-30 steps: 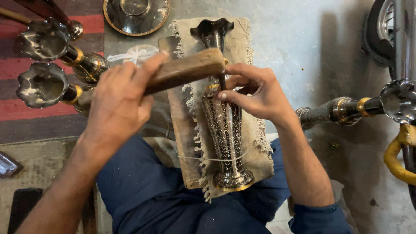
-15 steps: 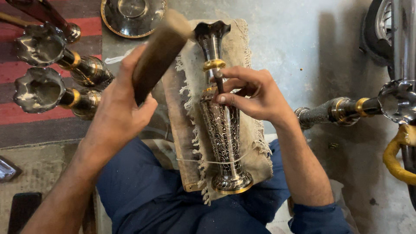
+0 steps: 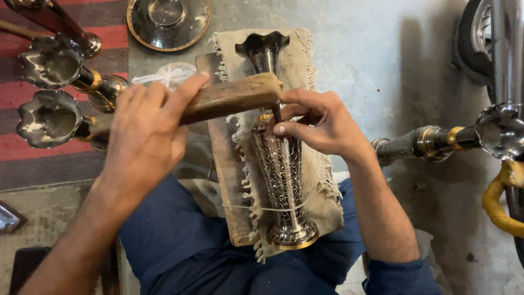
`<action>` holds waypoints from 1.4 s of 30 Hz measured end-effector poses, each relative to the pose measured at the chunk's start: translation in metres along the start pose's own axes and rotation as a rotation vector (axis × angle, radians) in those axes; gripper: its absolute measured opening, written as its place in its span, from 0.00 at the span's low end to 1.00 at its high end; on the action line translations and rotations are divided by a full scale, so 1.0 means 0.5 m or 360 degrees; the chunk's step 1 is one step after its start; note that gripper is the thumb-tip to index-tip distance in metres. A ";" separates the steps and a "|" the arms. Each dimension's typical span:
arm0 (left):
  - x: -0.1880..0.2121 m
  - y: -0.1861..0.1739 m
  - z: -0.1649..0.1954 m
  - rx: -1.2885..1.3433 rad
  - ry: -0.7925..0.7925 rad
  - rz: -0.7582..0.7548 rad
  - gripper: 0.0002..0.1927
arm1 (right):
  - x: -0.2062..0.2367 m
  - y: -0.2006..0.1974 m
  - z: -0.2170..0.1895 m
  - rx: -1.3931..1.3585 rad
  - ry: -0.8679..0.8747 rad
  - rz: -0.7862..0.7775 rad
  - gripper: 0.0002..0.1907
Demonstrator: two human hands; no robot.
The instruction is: The person sits on the floor with an ornate brass vase on a padded board and decorates its surface by hand. They hold a chisel against the vase and strike it with a wooden mallet, repositioning the chisel repeatedly to work different spots on the vase body.
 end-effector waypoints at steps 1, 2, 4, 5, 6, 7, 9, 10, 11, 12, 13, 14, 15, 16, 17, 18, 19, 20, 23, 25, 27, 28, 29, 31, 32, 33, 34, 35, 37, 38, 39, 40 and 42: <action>0.001 -0.001 -0.004 0.0136 -0.0011 0.0076 0.42 | 0.000 0.001 0.001 -0.0072 0.0006 -0.0034 0.25; 0.002 -0.003 -0.008 0.0275 -0.0014 0.0143 0.41 | 0.001 0.002 0.001 -0.0146 0.0018 -0.0057 0.25; 0.004 0.007 -0.012 0.0046 -0.0025 0.0036 0.41 | 0.003 0.003 0.003 -0.0222 0.0057 -0.0054 0.25; 0.005 0.011 -0.013 -0.0067 -0.0034 -0.0020 0.41 | 0.004 0.004 0.004 -0.0227 0.0084 -0.0032 0.25; 0.005 0.010 -0.014 0.0066 -0.0028 0.0038 0.40 | 0.003 0.003 0.006 -0.0225 0.0101 -0.0012 0.26; 0.006 0.007 -0.015 0.0195 -0.0021 0.0104 0.39 | 0.002 0.003 0.005 -0.0251 0.0091 -0.0046 0.25; 0.004 0.008 -0.014 0.0282 -0.0008 0.0128 0.37 | 0.005 0.005 0.002 -0.0316 0.0096 -0.0088 0.24; 0.002 0.009 -0.014 0.0233 -0.0010 0.0107 0.37 | 0.005 0.005 0.001 -0.0290 0.0100 -0.0060 0.24; 0.001 0.011 -0.013 0.0181 -0.0010 0.0090 0.37 | 0.005 0.006 -0.001 -0.0261 0.0100 -0.0032 0.25; 0.000 0.013 -0.013 0.0077 -0.0036 0.0033 0.39 | 0.004 0.008 -0.003 -0.0231 0.0097 -0.0003 0.25; -0.001 0.015 -0.013 -0.0029 -0.0066 -0.0017 0.41 | 0.004 0.009 -0.005 -0.0236 0.0117 0.0038 0.24; -0.002 0.016 -0.013 -0.0134 -0.0101 -0.0073 0.43 | 0.006 0.014 -0.008 -0.0245 0.0140 0.0078 0.23; -0.003 0.011 -0.011 0.0140 -0.0083 -0.0008 0.42 | 0.009 0.018 -0.010 -0.0256 0.0167 0.0128 0.22; -0.005 0.006 -0.009 0.0416 -0.0063 0.0053 0.41 | 0.011 0.022 -0.013 -0.0295 0.0211 0.0192 0.23; -0.006 0.001 -0.008 0.0697 -0.0053 0.0112 0.40 | 0.015 0.027 -0.015 -0.0337 0.0262 0.0248 0.23; -0.006 -0.002 -0.007 0.0711 -0.0043 0.0137 0.40 | 0.019 0.029 -0.017 -0.0378 0.0317 0.0299 0.23; -0.008 -0.002 -0.005 0.0721 -0.0025 0.0165 0.39 | 0.018 0.031 -0.022 -0.0285 0.0282 0.0296 0.24; -0.011 -0.003 -0.005 0.0729 -0.0001 0.0195 0.39 | 0.015 0.031 -0.027 -0.0190 0.0242 0.0297 0.25; -0.010 0.004 -0.029 -0.0448 -0.0192 -0.0295 0.44 | 0.007 0.025 -0.029 -0.0129 0.0284 0.0220 0.24; 0.001 -0.005 -0.035 0.0387 -0.0315 0.0013 0.38 | -0.001 0.019 -0.024 -0.0154 0.0323 0.0142 0.23; 0.016 0.000 -0.032 0.0485 -0.0263 0.0080 0.38 | -0.004 0.018 -0.015 -0.0175 0.0329 0.0065 0.23; 0.022 0.004 -0.028 0.0157 -0.0153 0.0009 0.41 | -0.006 0.017 -0.012 -0.0209 0.0310 0.0034 0.23; 0.027 0.007 -0.025 -0.0177 -0.0037 -0.0054 0.43 | -0.011 0.013 -0.010 -0.0239 0.0281 0.0006 0.23; 0.044 0.012 -0.035 -0.0142 -0.0198 -0.0073 0.42 | -0.020 0.003 -0.002 -0.0381 0.0242 0.0016 0.21; 0.050 0.015 -0.041 -0.0122 -0.0264 -0.0089 0.41 | -0.025 -0.005 0.003 -0.0491 0.0227 0.0076 0.20; 0.058 0.022 -0.052 0.0160 -0.0479 -0.0065 0.38 | -0.023 -0.014 0.007 -0.0603 0.0219 0.0137 0.19; 0.076 0.036 -0.057 0.0446 -0.0712 -0.0049 0.35 | -0.015 -0.019 0.005 -0.0598 0.0188 0.0112 0.19; 0.100 0.052 -0.060 0.0729 -0.0948 -0.0031 0.33 | -0.009 -0.022 0.003 -0.0597 0.0156 0.0083 0.20; 0.127 0.085 -0.026 0.1314 -0.0803 0.0227 0.34 | -0.015 -0.020 -0.005 -0.0492 0.0120 -0.0004 0.22; 0.140 0.103 -0.006 0.1610 -0.0726 0.0352 0.35 | -0.013 -0.015 -0.010 -0.0398 0.0141 -0.0068 0.23; 0.151 0.123 0.011 0.1677 -0.0677 0.0400 0.34 | -0.013 -0.011 -0.015 -0.0306 0.0162 -0.0136 0.24; 0.158 0.141 0.028 0.1738 -0.0619 0.0456 0.33 | -0.020 -0.013 -0.023 -0.0155 0.0127 -0.0179 0.24; 0.172 0.165 0.045 0.1804 -0.0603 0.0510 0.31 | -0.036 -0.014 -0.036 0.0133 0.0060 -0.0270 0.25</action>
Point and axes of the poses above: each hand's wrist, its own x-axis away from the middle knuckle, its own y-axis out of the palm, z = x × y, the point moved 4 cm from there along -x, towards the middle knuckle, and after that the axes turned 4 degrees about x, right-handed, at the moved point
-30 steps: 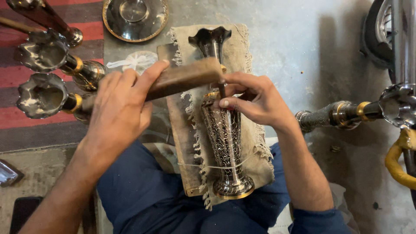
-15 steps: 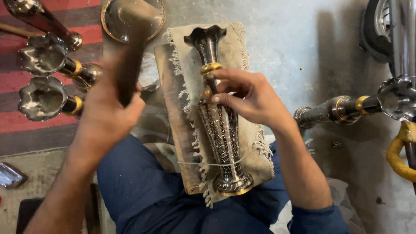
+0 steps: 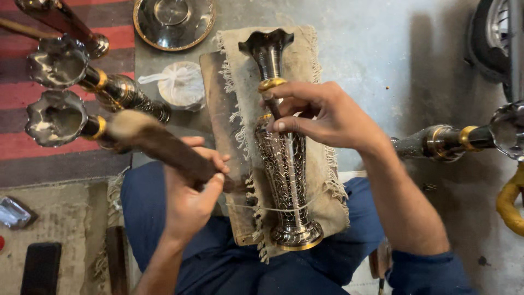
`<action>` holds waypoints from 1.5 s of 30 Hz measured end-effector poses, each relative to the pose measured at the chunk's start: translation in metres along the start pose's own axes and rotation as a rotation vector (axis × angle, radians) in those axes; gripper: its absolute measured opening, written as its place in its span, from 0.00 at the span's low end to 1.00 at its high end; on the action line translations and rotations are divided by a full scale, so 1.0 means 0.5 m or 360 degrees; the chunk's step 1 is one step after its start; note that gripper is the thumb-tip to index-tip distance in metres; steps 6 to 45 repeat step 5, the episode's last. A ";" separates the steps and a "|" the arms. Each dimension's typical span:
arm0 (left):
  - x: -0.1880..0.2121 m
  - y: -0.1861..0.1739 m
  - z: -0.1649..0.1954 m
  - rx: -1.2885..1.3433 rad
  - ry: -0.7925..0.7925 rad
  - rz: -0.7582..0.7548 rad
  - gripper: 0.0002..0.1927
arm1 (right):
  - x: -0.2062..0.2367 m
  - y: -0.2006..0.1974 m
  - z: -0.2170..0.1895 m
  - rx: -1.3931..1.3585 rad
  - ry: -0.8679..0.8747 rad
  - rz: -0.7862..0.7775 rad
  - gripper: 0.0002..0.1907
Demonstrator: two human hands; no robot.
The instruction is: The person sits on the floor with an ornate brass vase on a padded board and decorates its surface by hand. They hold a chisel against the vase and strike it with a wooden mallet, repositioning the chisel repeatedly to work different spots on the vase body.
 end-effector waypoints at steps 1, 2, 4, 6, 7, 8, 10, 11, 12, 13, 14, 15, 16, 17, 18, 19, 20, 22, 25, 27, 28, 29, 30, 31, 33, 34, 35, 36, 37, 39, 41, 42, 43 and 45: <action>0.008 0.005 -0.009 0.0006 -0.0032 0.0015 0.31 | -0.005 -0.001 -0.005 0.0034 -0.0030 -0.0031 0.25; 0.012 0.006 -0.015 0.0012 -0.0057 0.0025 0.31 | -0.011 -0.004 -0.010 0.0073 -0.0064 -0.0057 0.25; 0.020 0.004 -0.013 0.0005 0.0032 -0.0010 0.30 | -0.014 -0.006 -0.015 0.0089 -0.0090 -0.0075 0.24; 0.024 0.003 -0.012 0.0000 0.0076 -0.0020 0.30 | -0.016 -0.006 -0.016 0.0070 -0.0093 -0.0079 0.24; 0.024 0.003 -0.012 0.0000 0.0076 -0.0020 0.30 | -0.016 -0.006 -0.016 0.0070 -0.0093 -0.0079 0.24; 0.024 0.003 -0.012 0.0000 0.0076 -0.0020 0.30 | -0.016 -0.006 -0.016 0.0070 -0.0093 -0.0079 0.24; 0.024 0.003 -0.012 0.0000 0.0076 -0.0020 0.30 | -0.016 -0.006 -0.016 0.0070 -0.0093 -0.0079 0.24; 0.024 0.003 -0.012 0.0000 0.0076 -0.0020 0.30 | -0.016 -0.006 -0.016 0.0070 -0.0093 -0.0079 0.24; 0.024 0.003 -0.012 0.0000 0.0076 -0.0020 0.30 | -0.016 -0.006 -0.016 0.0070 -0.0093 -0.0079 0.24; 0.024 0.003 -0.012 0.0000 0.0076 -0.0020 0.30 | -0.016 -0.006 -0.016 0.0070 -0.0093 -0.0079 0.24; 0.024 0.003 -0.012 0.0000 0.0076 -0.0020 0.30 | -0.016 -0.006 -0.016 0.0070 -0.0093 -0.0079 0.24; 0.024 0.003 -0.012 0.0000 0.0076 -0.0020 0.30 | -0.016 -0.006 -0.016 0.0070 -0.0093 -0.0079 0.24; 0.024 0.003 -0.012 0.0000 0.0076 -0.0020 0.30 | -0.016 -0.006 -0.016 0.0070 -0.0093 -0.0079 0.24; 0.024 0.003 -0.012 0.0000 0.0076 -0.0020 0.30 | -0.016 -0.006 -0.016 0.0070 -0.0093 -0.0079 0.24; 0.024 0.003 -0.012 0.0000 0.0076 -0.0020 0.30 | -0.016 -0.006 -0.016 0.0070 -0.0093 -0.0079 0.24; 0.024 0.003 -0.012 0.0000 0.0076 -0.0020 0.30 | -0.016 -0.006 -0.016 0.0070 -0.0093 -0.0079 0.24; 0.024 0.003 -0.012 0.0000 0.0076 -0.0020 0.30 | -0.016 -0.006 -0.016 0.0070 -0.0093 -0.0079 0.24; 0.024 0.003 -0.012 0.0000 0.0076 -0.0020 0.30 | -0.016 -0.006 -0.016 0.0070 -0.0093 -0.0079 0.24; 0.024 0.003 -0.012 0.0000 0.0076 -0.0020 0.30 | -0.016 -0.006 -0.016 0.0070 -0.0093 -0.0079 0.24; 0.024 0.003 -0.012 0.0000 0.0076 -0.0020 0.30 | -0.016 -0.006 -0.016 0.0070 -0.0093 -0.0079 0.24; 0.024 0.003 -0.012 0.0000 0.0076 -0.0020 0.30 | -0.016 -0.006 -0.016 0.0070 -0.0093 -0.0079 0.24; 0.024 0.003 -0.012 0.0000 0.0076 -0.0020 0.30 | -0.016 -0.006 -0.016 0.0070 -0.0093 -0.0079 0.24; 0.024 0.003 -0.012 0.0000 0.0076 -0.0020 0.30 | -0.016 -0.006 -0.016 0.0070 -0.0093 -0.0079 0.24; 0.024 0.003 -0.012 0.0000 0.0076 -0.0020 0.30 | -0.016 -0.006 -0.016 0.0070 -0.0093 -0.0079 0.24; 0.024 0.003 -0.012 0.0000 0.0076 -0.0020 0.30 | -0.016 -0.006 -0.016 0.0070 -0.0093 -0.0079 0.24; 0.024 0.003 -0.012 0.0000 0.0076 -0.0020 0.30 | -0.016 -0.006 -0.016 0.0070 -0.0093 -0.0079 0.24; 0.024 0.003 -0.012 0.0000 0.0076 -0.0020 0.30 | -0.016 -0.006 -0.016 0.0070 -0.0093 -0.0079 0.24; 0.024 0.003 -0.012 0.0000 0.0076 -0.0020 0.30 | -0.016 -0.006 -0.016 0.0070 -0.0093 -0.0079 0.24; 0.024 0.003 -0.012 0.0000 0.0076 -0.0020 0.30 | -0.016 -0.006 -0.016 0.0070 -0.0093 -0.0079 0.24; 0.024 0.003 -0.012 0.0000 0.0076 -0.0020 0.30 | -0.016 -0.006 -0.016 0.0070 -0.0093 -0.0079 0.24; 0.024 0.003 -0.012 0.0000 0.0076 -0.0020 0.30 | -0.016 -0.006 -0.016 0.0070 -0.0093 -0.0079 0.24; 0.024 0.003 -0.012 0.0000 0.0076 -0.0020 0.30 | -0.016 -0.006 -0.016 0.0070 -0.0093 -0.0079 0.24; 0.024 0.003 -0.012 0.0000 0.0076 -0.0020 0.30 | -0.016 -0.006 -0.016 0.0070 -0.0093 -0.0079 0.24; 0.024 0.003 -0.012 0.0000 0.0076 -0.0020 0.30 | -0.016 -0.006 -0.016 0.0070 -0.0093 -0.0079 0.24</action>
Point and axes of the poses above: each hand's wrist, its own x-axis away from the middle knuckle, its own y-axis out of the palm, z = x × y, the point moved 4 cm from there along -x, towards the middle knuckle, and after that the axes turned 4 degrees about x, right-handed, at the moved point
